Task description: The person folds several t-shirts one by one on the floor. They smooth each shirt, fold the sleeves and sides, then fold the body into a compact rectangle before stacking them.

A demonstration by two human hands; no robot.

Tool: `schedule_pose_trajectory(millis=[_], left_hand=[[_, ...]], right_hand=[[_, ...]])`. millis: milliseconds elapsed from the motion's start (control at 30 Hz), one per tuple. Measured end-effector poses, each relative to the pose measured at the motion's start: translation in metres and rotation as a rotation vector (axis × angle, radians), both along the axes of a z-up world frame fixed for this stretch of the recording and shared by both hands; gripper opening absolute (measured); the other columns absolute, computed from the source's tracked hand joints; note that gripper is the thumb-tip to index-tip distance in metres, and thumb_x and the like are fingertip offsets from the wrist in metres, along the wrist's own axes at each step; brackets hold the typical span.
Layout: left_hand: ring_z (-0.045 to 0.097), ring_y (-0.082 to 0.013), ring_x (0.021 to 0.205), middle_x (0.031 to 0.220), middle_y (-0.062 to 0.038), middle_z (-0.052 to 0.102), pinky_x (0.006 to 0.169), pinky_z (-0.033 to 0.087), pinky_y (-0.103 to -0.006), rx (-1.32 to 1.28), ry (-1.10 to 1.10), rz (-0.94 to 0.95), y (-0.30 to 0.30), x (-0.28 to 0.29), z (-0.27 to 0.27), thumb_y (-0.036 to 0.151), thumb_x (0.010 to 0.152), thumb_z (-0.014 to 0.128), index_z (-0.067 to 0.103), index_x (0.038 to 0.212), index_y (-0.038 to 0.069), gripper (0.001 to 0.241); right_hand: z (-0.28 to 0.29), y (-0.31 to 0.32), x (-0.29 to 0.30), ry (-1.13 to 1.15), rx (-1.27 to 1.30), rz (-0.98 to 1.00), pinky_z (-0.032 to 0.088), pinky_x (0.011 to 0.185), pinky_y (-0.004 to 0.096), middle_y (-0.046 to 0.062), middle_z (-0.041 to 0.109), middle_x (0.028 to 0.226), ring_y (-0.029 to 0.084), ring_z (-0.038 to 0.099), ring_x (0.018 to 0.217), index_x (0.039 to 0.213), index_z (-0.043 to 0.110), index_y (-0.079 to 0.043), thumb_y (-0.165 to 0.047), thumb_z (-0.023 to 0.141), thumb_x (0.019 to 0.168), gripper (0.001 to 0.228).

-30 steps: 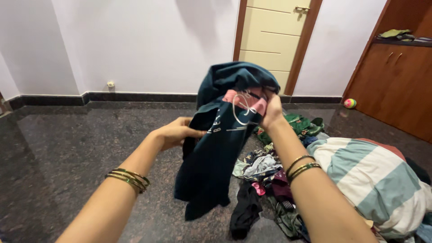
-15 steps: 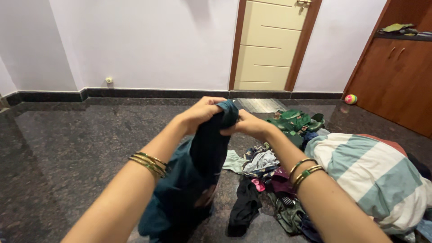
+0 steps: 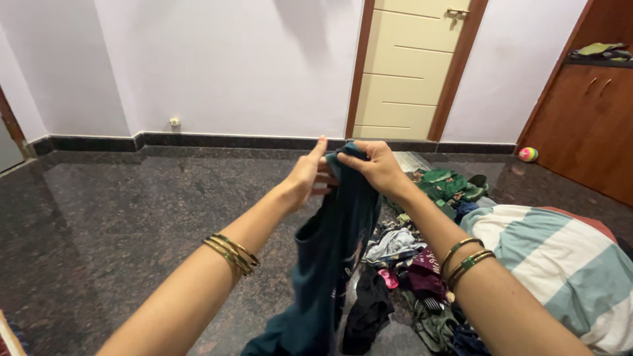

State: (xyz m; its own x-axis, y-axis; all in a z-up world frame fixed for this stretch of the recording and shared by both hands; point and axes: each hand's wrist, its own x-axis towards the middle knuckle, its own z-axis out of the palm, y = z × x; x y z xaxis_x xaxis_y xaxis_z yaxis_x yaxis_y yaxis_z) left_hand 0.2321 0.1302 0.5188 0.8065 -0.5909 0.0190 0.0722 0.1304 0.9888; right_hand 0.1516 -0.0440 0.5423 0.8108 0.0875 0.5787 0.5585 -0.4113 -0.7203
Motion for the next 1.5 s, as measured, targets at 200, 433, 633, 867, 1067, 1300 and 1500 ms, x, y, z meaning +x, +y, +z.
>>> schedule_pose_trajectory(millis=[200, 433, 633, 867, 1067, 1300, 1500], left_hand=[[0.066, -0.0099, 0.074, 0.092, -0.002, 0.075, 0.064, 0.049, -0.0258, -0.406, -0.142, 0.055, -0.008, -0.005, 0.008, 0.031, 0.101, 0.066, 0.074, 0.102, 0.006, 0.026], [0.072, -0.0133, 0.085, 0.096, -0.003, 0.075, 0.081, 0.06, -0.0312, -0.594, -0.233, -0.082, 0.028, -0.027, 0.054, 0.015, 0.094, 0.069, 0.071, 0.112, 0.008, 0.019], [0.067, -0.0169, 0.106, 0.112, -0.008, 0.07, 0.089, 0.057, -0.0316, -0.451, -0.076, -0.096, 0.04, -0.022, 0.048, 0.009, 0.086, 0.077, 0.055, 0.125, 0.014, 0.045], [0.06, -0.0251, 0.125, 0.13, -0.017, 0.064, 0.098, 0.055, -0.038, -0.266, -0.167, -0.177, 0.029, -0.015, 0.024, 0.02, 0.084, 0.082, 0.054, 0.135, -0.002, 0.062], [0.066, -0.0227, 0.119, 0.129, -0.015, 0.066, 0.093, 0.061, -0.0377, -0.205, -0.102, -0.142, 0.027, -0.021, 0.028, 0.018, 0.082, 0.079, 0.051, 0.134, 0.005, 0.061], [0.076, -0.0177, 0.089, 0.101, -0.01, 0.078, 0.082, 0.062, -0.034, -0.346, -0.014, -0.308, 0.013, -0.024, 0.025, 0.019, 0.092, 0.069, 0.069, 0.114, 0.0, 0.029], [0.075, -0.022, 0.08, 0.094, -0.013, 0.078, 0.072, 0.061, -0.0352, -0.178, -0.111, -0.033, 0.024, -0.025, 0.032, 0.028, 0.092, 0.07, 0.076, 0.103, 0.0, 0.03]], right_hand=[[0.013, -0.006, -0.017, 0.15, -0.107, -0.051, 0.056, 0.073, 0.025, 0.001, 0.075, 0.089, 0.007, 0.067, 0.079, 0.106, 0.074, -0.002, -0.017, 0.086, 0.076, 0.036], [0.007, -0.018, -0.026, 0.371, -0.366, -0.272, 0.054, 0.085, 0.029, 0.008, 0.077, 0.101, 0.015, 0.07, 0.092, 0.114, 0.07, -0.001, -0.008, 0.093, 0.061, 0.058], [0.019, -0.036, -0.027, -0.218, 0.014, -0.268, 0.057, 0.092, 0.029, 0.004, 0.078, 0.109, 0.012, 0.071, 0.099, 0.119, 0.072, 0.0, 0.0, 0.08, 0.069, 0.051], [0.01, -0.037, -0.033, 0.145, -0.268, -0.07, 0.054, 0.092, 0.03, 0.007, 0.077, 0.104, 0.013, 0.067, 0.096, 0.115, 0.073, 0.001, 0.011, 0.079, 0.064, 0.053], [0.009, -0.04, -0.025, 0.078, 0.035, -0.178, 0.058, 0.093, 0.031, 0.009, 0.076, 0.109, 0.017, 0.072, 0.1, 0.117, 0.07, 0.003, 0.009, 0.063, 0.073, 0.045], [-0.003, 0.008, -0.012, -0.197, 0.144, -0.172, 0.052, 0.086, 0.029, 0.01, 0.07, 0.104, 0.017, 0.065, 0.097, 0.119, 0.066, 0.004, 0.002, 0.055, 0.085, 0.036], [0.01, 0.012, -0.028, -0.26, -0.264, -0.408, 0.055, 0.08, 0.032, 0.011, 0.073, 0.092, 0.018, 0.07, 0.086, 0.115, 0.066, -0.005, -0.017, 0.067, 0.09, 0.027]])
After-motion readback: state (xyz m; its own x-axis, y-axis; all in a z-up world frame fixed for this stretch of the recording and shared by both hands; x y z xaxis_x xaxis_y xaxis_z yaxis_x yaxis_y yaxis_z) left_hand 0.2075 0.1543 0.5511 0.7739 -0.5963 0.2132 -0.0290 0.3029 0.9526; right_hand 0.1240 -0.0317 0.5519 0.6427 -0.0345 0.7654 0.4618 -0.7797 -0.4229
